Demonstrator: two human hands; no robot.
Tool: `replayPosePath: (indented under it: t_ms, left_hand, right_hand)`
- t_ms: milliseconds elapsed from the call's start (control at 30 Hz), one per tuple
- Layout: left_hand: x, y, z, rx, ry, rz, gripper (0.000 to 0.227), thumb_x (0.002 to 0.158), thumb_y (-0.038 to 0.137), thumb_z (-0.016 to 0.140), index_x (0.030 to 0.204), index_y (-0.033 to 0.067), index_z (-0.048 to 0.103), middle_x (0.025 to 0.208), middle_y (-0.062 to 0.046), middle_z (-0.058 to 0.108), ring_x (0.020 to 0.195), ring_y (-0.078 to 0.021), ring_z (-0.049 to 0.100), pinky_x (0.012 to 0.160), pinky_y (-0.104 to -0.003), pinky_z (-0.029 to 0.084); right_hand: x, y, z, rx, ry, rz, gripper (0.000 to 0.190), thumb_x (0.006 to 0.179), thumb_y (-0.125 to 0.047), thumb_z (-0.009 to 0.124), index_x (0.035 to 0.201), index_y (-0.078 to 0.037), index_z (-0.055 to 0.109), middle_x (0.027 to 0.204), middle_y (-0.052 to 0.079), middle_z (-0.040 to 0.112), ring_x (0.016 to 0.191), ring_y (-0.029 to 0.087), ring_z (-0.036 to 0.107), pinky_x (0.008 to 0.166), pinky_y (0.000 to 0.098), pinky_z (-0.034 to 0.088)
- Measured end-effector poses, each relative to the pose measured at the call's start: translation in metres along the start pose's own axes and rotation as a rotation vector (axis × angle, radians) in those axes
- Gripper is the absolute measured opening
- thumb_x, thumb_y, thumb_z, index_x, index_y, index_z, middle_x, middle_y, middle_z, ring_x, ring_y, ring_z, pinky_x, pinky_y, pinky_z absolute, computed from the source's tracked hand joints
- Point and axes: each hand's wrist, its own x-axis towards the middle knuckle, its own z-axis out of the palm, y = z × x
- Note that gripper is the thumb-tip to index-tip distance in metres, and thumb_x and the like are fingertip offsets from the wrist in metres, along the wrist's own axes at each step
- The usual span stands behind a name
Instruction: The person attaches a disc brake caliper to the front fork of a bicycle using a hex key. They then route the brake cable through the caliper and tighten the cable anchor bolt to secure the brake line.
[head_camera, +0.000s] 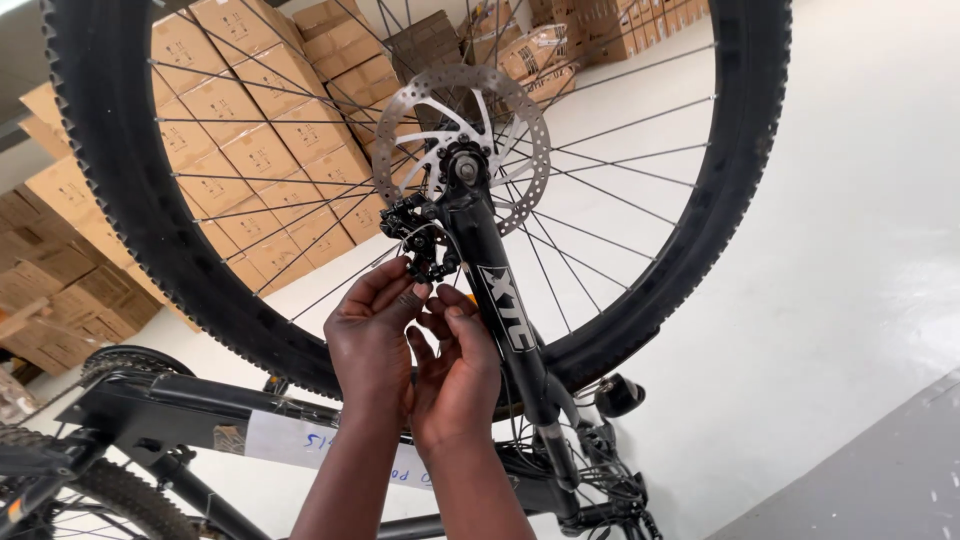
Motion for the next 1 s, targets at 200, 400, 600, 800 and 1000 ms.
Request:
replayPosePath:
  t_ms: [200,400,600,800,1000]
  left_hand:
    - [-0.009,-0.01,0.005,-0.177,0.066,-0.031,0.039,0.074,-0.013,0.077,0.11,-0.0002,0.076,0.112,-0.013,0.079,0.103,-0.0204,0.074,0.092,-0.027,0.062]
    - [-0.008,-0.041,0.014,-0.466,0.078,0.038,0.035,0.079,-0.008,0.074,0.113,-0.0035,0.075,0.11,-0.016,0.079,0.103,-0.0219,0.073,0.097,-0.031,0.06]
    - [-0.001,-0.05,0.029,-0.721,0.058,-0.037,0.031,0.084,-0.006,0.071,0.115,0.0002,0.072,0.113,-0.015,0.079,0.097,-0.0183,0.072,0.079,-0.027,0.056]
    - [0.0,-0.057,0.028,-0.888,0.003,-0.053,0.032,0.081,-0.01,0.071,0.113,-0.0019,0.071,0.113,-0.02,0.078,0.103,-0.0218,0.073,0.085,-0.026,0.057]
    - [-0.005,-0.057,0.024,-1.011,-0.075,-0.125,0.035,0.082,-0.01,0.071,0.116,-0.0004,0.066,0.117,-0.02,0.075,0.11,-0.0271,0.071,0.097,-0.035,0.059]
  right_hand:
    - [-0.013,-0.016,-0.019,-0.355,-0.036,0.021,0.02,0.093,-0.005,0.058,0.097,0.001,0.076,0.093,0.013,0.074,0.089,0.024,0.066,0.076,0.0368,0.05]
    - [0.0,-0.05,-0.04,-0.888,-0.287,-0.323,0.005,0.09,-0.002,0.07,0.09,0.001,0.074,0.074,0.008,0.069,0.069,0.014,0.063,0.067,0.0254,0.053]
    - [-0.012,-0.095,-0.002,-1.447,-0.643,-1.174,0.015,0.088,0.0,0.069,0.1,-0.008,0.072,0.094,0.001,0.071,0.085,0.012,0.064,0.075,0.0258,0.051]
    - [0.001,-0.107,0.031,-1.689,-0.867,-1.51,0.023,0.087,0.002,0.071,0.108,-0.007,0.072,0.11,0.011,0.057,0.106,0.027,0.059,0.087,0.0388,0.049]
    - [0.009,-0.108,0.032,-1.496,-0.739,-1.473,0.021,0.085,0.004,0.068,0.103,-0.007,0.063,0.114,0.009,0.05,0.109,0.022,0.055,0.086,0.0328,0.049]
